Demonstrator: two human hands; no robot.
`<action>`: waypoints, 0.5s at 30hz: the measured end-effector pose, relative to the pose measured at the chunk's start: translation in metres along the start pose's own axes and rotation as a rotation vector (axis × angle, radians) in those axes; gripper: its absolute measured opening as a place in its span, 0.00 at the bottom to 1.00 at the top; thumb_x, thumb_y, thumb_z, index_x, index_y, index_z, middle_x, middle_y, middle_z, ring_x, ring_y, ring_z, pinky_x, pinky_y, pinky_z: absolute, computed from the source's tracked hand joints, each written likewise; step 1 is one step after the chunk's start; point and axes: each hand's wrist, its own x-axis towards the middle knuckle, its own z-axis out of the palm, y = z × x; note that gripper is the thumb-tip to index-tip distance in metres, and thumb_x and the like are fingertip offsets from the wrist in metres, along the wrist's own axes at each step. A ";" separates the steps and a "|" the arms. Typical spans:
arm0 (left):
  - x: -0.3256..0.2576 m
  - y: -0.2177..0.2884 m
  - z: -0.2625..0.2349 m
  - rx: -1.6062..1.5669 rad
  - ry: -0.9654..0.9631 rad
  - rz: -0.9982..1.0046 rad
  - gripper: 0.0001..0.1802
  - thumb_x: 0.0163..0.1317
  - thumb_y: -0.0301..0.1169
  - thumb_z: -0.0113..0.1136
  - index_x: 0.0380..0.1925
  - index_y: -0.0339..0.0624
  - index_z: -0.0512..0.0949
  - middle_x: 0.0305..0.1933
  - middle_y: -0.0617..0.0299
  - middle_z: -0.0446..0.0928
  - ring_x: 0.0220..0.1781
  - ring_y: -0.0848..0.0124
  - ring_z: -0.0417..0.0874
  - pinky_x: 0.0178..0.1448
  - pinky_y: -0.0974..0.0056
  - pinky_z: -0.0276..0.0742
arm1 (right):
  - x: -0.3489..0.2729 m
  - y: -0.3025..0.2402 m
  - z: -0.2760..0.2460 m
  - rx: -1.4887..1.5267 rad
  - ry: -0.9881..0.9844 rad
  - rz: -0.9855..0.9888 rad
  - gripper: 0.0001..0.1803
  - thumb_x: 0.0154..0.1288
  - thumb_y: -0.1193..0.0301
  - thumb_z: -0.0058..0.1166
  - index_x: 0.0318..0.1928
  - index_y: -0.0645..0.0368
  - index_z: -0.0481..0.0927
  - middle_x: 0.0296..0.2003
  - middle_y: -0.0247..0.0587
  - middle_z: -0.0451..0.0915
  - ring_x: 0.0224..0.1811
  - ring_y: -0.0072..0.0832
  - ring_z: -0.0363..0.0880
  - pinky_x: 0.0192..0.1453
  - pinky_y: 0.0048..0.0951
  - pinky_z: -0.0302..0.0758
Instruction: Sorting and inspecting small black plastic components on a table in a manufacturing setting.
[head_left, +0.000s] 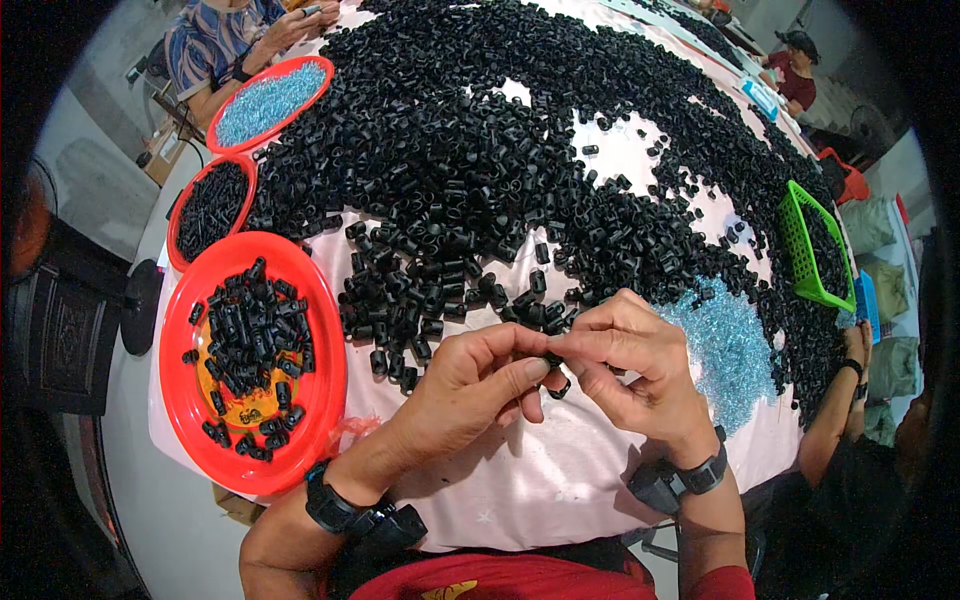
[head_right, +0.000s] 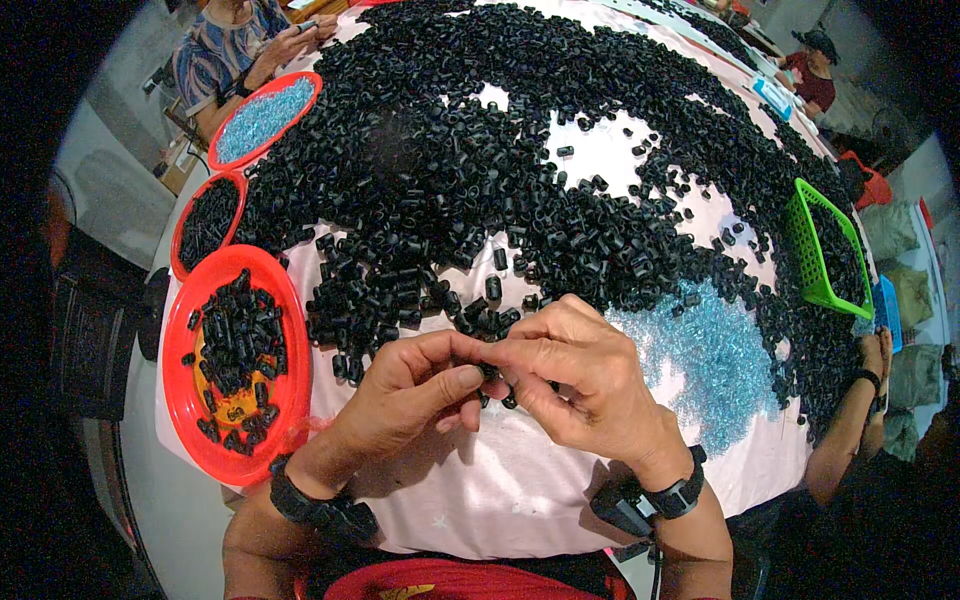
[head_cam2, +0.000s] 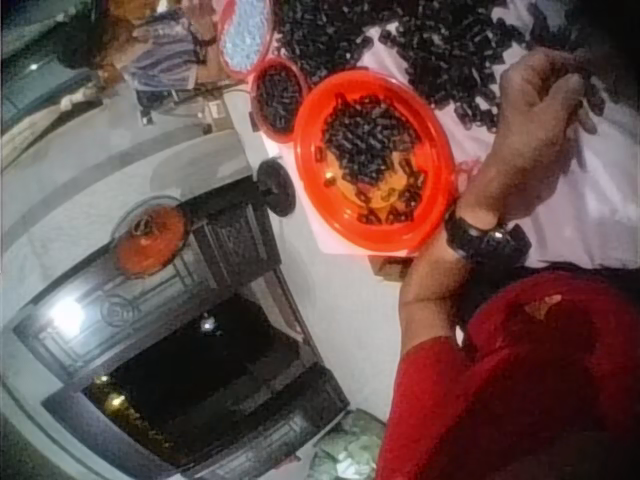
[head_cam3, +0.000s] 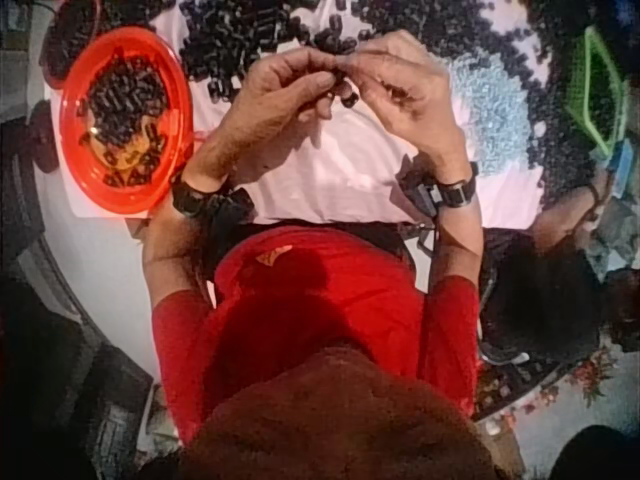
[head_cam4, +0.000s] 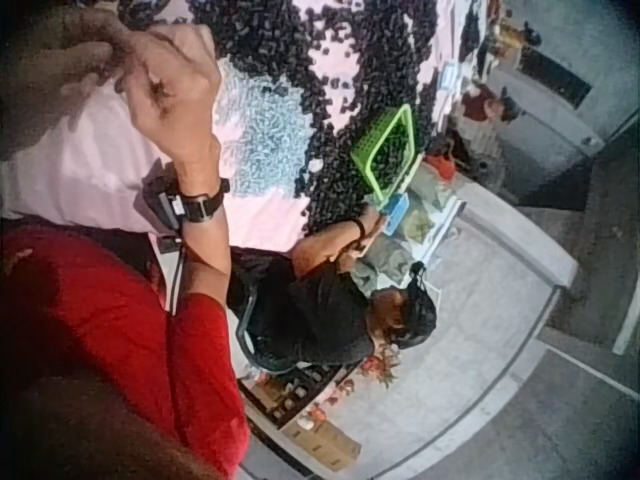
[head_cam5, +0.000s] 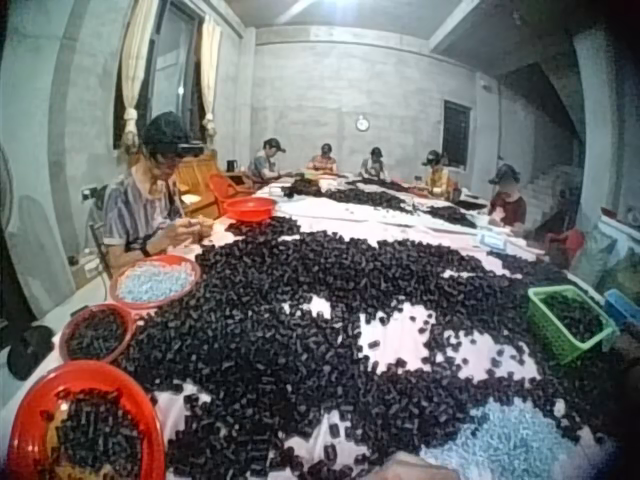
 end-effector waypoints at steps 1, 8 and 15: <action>0.000 0.001 0.000 0.000 0.000 0.001 0.14 0.77 0.29 0.56 0.56 0.33 0.78 0.45 0.57 0.85 0.34 0.83 0.81 0.32 0.79 0.72 | 0.000 0.000 0.000 0.006 -0.001 0.005 0.18 0.54 0.82 0.62 0.46 0.59 0.90 0.35 0.41 0.85 0.35 0.34 0.81 0.40 0.31 0.76; 0.000 0.000 -0.003 -0.045 -0.003 -0.019 0.13 0.74 0.27 0.59 0.55 0.34 0.79 0.43 0.58 0.85 0.33 0.82 0.81 0.32 0.78 0.72 | -0.001 -0.004 0.001 0.119 0.000 0.176 0.10 0.59 0.79 0.63 0.43 0.59 0.89 0.35 0.40 0.85 0.35 0.32 0.81 0.41 0.32 0.76; -0.002 0.000 -0.001 0.029 0.057 0.088 0.12 0.68 0.23 0.66 0.50 0.35 0.81 0.40 0.63 0.83 0.37 0.80 0.82 0.39 0.75 0.78 | -0.001 -0.006 0.001 0.111 -0.006 0.204 0.07 0.60 0.77 0.64 0.40 0.59 0.88 0.34 0.39 0.86 0.35 0.32 0.82 0.41 0.32 0.76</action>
